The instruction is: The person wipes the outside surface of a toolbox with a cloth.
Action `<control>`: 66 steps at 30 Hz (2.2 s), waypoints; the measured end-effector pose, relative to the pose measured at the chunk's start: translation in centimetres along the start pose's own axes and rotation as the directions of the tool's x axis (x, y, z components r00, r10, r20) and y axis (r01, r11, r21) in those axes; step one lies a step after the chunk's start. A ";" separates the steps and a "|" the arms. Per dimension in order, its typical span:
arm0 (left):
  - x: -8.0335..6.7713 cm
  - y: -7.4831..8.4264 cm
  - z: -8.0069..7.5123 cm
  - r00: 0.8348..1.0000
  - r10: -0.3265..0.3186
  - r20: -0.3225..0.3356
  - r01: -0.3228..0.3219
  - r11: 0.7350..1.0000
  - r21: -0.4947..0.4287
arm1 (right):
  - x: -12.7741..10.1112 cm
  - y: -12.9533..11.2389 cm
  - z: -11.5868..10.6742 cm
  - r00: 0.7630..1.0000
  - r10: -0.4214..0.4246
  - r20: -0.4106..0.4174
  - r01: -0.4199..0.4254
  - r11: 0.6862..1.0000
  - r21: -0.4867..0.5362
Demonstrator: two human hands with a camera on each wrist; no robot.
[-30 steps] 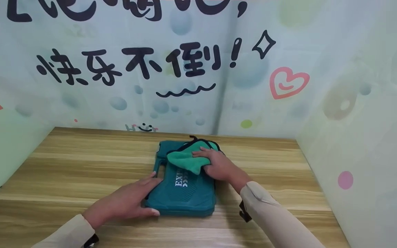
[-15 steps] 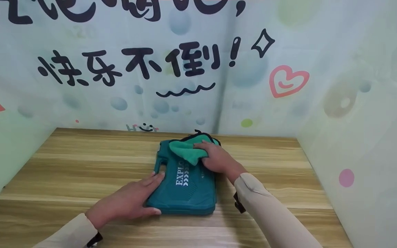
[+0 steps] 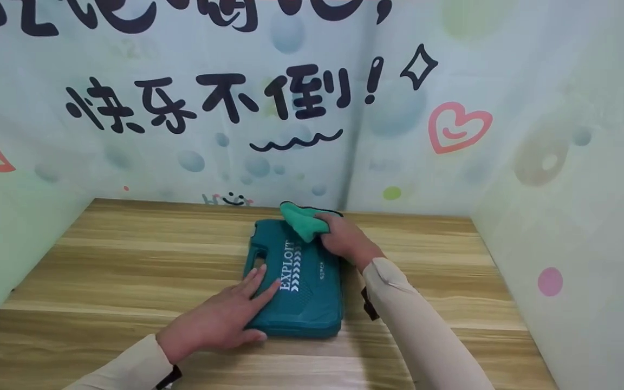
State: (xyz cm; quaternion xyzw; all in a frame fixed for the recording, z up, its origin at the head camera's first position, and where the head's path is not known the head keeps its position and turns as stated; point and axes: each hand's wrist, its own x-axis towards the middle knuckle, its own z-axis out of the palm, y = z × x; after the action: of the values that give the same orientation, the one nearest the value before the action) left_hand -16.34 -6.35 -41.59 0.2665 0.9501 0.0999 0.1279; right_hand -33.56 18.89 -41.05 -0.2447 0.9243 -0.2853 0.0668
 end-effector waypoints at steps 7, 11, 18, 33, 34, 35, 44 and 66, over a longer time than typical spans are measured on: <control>0.7 0.7 0.7 1.000 0.008 -0.028 -0.006 0.997 0.074 | 0.9 0.0 0.1 0.999 0.036 0.036 -0.038 0.998 0.053; 0.8 0.7 0.7 1.000 0.006 -0.020 -0.004 0.997 0.080 | 1.4 0.2 0.1 0.997 0.063 0.038 -0.065 0.996 0.062; 1.2 0.7 0.5 0.999 0.018 -0.041 -0.014 0.995 0.103 | 2.6 0.2 -0.3 0.987 0.157 0.032 -0.158 0.986 0.042; 0.9 -0.1 0.9 0.996 0.073 -0.060 -0.069 0.996 0.061 | 4.1 -0.3 -0.5 0.964 0.261 0.051 -0.259 0.964 -0.054; 0.9 -0.1 0.8 0.996 0.071 -0.059 -0.067 0.996 0.057 | 4.1 -0.3 -0.5 0.962 0.270 0.050 -0.267 0.962 -0.049; 0.9 -0.1 0.8 0.996 0.069 -0.058 -0.066 0.996 0.053 | 4.1 -0.4 -0.5 0.960 0.275 0.048 -0.272 0.961 -0.048; 0.9 0.0 1.0 0.998 0.048 -0.036 -0.048 0.999 0.011 | 4.4 -0.8 -0.2 0.955 0.290 0.066 -0.287 0.956 -0.055; 1.2 -0.2 1.1 0.998 0.054 -0.020 -0.054 0.999 -0.004 | 7.3 -3.7 1.8 0.946 0.290 0.142 -0.289 0.957 -0.027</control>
State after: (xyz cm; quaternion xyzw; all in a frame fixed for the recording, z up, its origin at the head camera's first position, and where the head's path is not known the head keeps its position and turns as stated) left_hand -17.09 -5.77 -42.91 0.2907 0.9435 0.1083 0.1163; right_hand -37.91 11.74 -40.37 -0.1265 0.9438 -0.2510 0.1741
